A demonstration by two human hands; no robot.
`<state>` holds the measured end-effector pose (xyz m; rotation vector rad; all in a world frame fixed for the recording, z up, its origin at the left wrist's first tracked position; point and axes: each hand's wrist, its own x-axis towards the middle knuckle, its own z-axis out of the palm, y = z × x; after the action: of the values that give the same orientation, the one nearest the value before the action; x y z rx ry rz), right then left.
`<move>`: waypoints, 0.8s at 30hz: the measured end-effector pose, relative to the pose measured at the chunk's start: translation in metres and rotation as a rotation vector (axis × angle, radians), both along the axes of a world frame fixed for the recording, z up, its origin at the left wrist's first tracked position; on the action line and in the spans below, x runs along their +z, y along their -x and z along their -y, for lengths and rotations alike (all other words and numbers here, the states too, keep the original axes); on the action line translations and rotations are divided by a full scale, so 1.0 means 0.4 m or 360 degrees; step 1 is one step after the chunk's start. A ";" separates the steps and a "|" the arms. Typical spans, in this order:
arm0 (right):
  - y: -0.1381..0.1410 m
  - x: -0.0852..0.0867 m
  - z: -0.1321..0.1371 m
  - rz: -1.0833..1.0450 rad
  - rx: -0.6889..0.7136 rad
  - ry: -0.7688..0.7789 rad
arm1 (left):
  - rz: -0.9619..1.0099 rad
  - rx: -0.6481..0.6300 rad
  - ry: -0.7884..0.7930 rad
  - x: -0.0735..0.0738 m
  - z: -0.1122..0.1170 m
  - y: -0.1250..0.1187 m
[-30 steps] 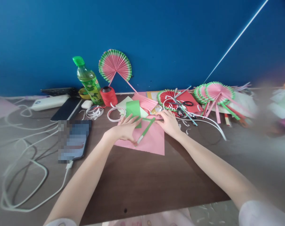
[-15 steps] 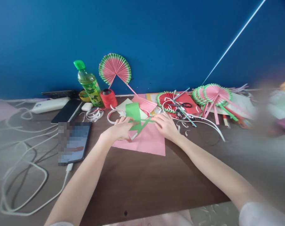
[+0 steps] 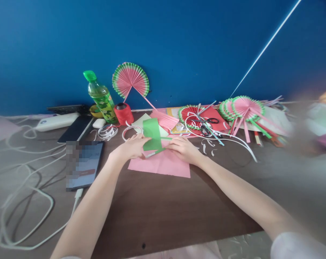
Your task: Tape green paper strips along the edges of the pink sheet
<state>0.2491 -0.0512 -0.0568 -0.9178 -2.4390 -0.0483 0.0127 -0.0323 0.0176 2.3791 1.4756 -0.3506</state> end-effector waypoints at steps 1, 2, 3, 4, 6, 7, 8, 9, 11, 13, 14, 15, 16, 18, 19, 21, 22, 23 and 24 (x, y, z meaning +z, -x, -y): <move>-0.003 0.000 -0.003 -0.0006 0.0012 -0.0009 | 0.0007 0.0012 0.0013 -0.002 -0.003 0.003; -0.005 0.001 -0.005 -0.0013 0.0023 -0.0010 | 0.0021 0.0015 0.0022 -0.004 -0.005 0.005; -0.007 0.001 -0.008 -0.0018 0.0032 -0.0006 | 0.0040 0.0008 0.0025 -0.007 -0.007 0.008; -0.009 0.001 -0.009 -0.0022 0.0035 0.0003 | 0.0059 -0.0002 0.0019 -0.011 -0.009 0.010; -0.011 0.000 -0.010 -0.0024 0.0042 0.0017 | 0.0097 -0.0027 -0.0008 -0.016 -0.011 0.013; -0.011 -0.001 -0.010 -0.0027 0.0046 0.0017 | 0.0106 -0.0029 -0.0018 -0.017 -0.012 0.013; -0.011 -0.003 -0.010 -0.0032 0.0050 0.0011 | 0.0106 -0.0022 -0.0019 -0.017 -0.012 0.013; -0.011 -0.004 -0.010 -0.0033 0.0055 0.0005 | 0.0111 -0.0015 -0.0014 -0.015 -0.013 0.013; -0.013 -0.009 -0.011 -0.0021 0.0077 -0.0006 | 0.0159 0.0008 -0.0004 -0.009 -0.014 0.013; -0.016 -0.014 -0.014 -0.0011 0.0105 -0.0017 | 0.0257 0.0045 -0.0034 0.002 -0.015 0.016; -0.018 -0.016 -0.015 -0.0017 0.0120 -0.0023 | 0.0312 0.0073 -0.0082 0.007 -0.015 0.019; -0.019 -0.019 -0.017 -0.0033 0.0134 -0.0031 | 0.0362 0.0113 -0.0150 0.013 -0.015 0.023; -0.019 -0.020 -0.018 -0.0055 0.0145 -0.0040 | 0.0394 0.0168 -0.0227 0.018 -0.015 0.028; -0.019 -0.021 -0.017 -0.0104 0.0155 -0.0051 | 0.0397 0.0287 -0.0362 0.025 -0.017 0.043; -0.018 -0.020 -0.016 -0.0126 0.0152 -0.0053 | 0.0372 0.0349 -0.0402 0.026 -0.018 0.052; -0.016 -0.017 -0.012 -0.0158 0.0138 -0.0045 | 0.0309 0.0434 -0.0427 0.023 -0.025 0.070; -0.016 -0.015 -0.010 -0.0165 0.0135 -0.0039 | 0.0288 0.0451 -0.0416 0.019 -0.029 0.079; -0.015 -0.013 -0.009 -0.0165 0.0137 -0.0035 | 0.0273 0.0447 -0.0393 0.013 -0.035 0.087; -0.015 -0.012 -0.007 -0.0159 0.0144 -0.0032 | 0.0256 0.0423 -0.0358 0.007 -0.040 0.093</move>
<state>0.2550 -0.0483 -0.0615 -0.7815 -2.3799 0.0053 -0.0247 -0.0164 0.0205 2.2682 1.8036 0.0727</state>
